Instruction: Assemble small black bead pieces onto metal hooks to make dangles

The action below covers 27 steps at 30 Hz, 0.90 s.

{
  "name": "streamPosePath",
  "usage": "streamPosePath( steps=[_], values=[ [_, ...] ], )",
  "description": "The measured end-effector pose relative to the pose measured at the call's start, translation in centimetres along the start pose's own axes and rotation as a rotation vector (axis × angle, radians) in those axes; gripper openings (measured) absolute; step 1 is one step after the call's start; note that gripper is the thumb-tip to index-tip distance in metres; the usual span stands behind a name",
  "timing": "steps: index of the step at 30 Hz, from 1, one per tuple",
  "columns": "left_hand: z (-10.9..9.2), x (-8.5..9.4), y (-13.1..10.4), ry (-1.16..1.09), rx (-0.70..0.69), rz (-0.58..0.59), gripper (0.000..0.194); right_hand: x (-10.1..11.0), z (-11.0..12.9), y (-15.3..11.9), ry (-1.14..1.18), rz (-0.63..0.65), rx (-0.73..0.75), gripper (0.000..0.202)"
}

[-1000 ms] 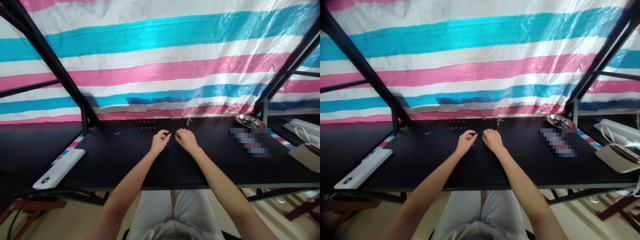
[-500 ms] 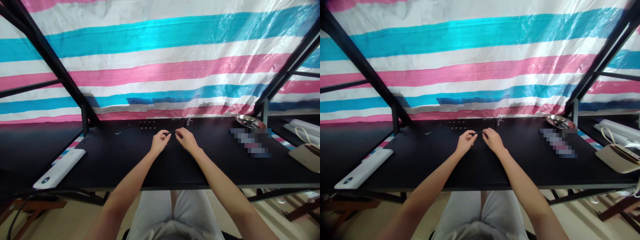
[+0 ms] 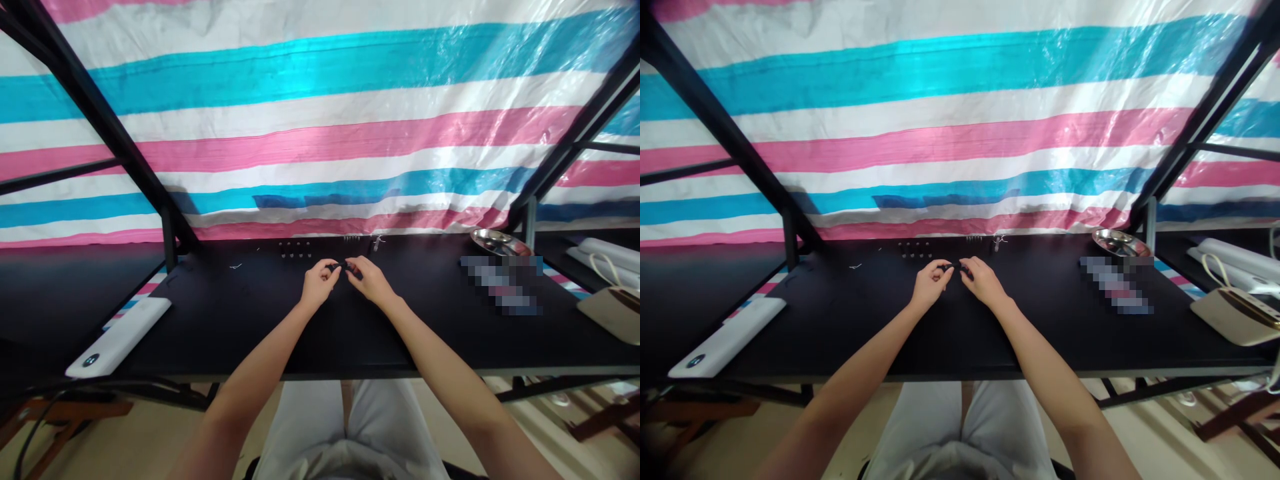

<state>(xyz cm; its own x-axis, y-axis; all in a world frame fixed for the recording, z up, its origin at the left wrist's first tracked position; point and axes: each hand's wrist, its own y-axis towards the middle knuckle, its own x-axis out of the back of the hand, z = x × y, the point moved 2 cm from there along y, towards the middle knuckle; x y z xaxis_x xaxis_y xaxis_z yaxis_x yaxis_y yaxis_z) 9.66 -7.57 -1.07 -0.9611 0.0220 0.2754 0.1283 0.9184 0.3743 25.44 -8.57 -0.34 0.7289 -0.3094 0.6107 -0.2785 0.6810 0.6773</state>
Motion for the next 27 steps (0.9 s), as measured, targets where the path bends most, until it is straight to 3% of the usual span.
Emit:
streamPosePath(
  steps=[17, 23, 27],
  values=[
    [-0.3, 0.3, 0.0, 0.089, 0.000, 0.009, 0.031, -1.3, 0.6, 0.0, 0.291, -0.010, -0.085, 0.030],
    [0.4, 1.1, 1.0, 0.412, -0.019, 0.023, 0.027, -1.5, -0.5, -0.2, 0.223, 0.082, -0.173, 0.034],
    [0.8, 2.2, 2.1, 0.699, 0.078, 0.000, 0.022, -1.2, -1.1, -0.3, 0.152, 0.104, -0.191, 0.027]
  ],
)
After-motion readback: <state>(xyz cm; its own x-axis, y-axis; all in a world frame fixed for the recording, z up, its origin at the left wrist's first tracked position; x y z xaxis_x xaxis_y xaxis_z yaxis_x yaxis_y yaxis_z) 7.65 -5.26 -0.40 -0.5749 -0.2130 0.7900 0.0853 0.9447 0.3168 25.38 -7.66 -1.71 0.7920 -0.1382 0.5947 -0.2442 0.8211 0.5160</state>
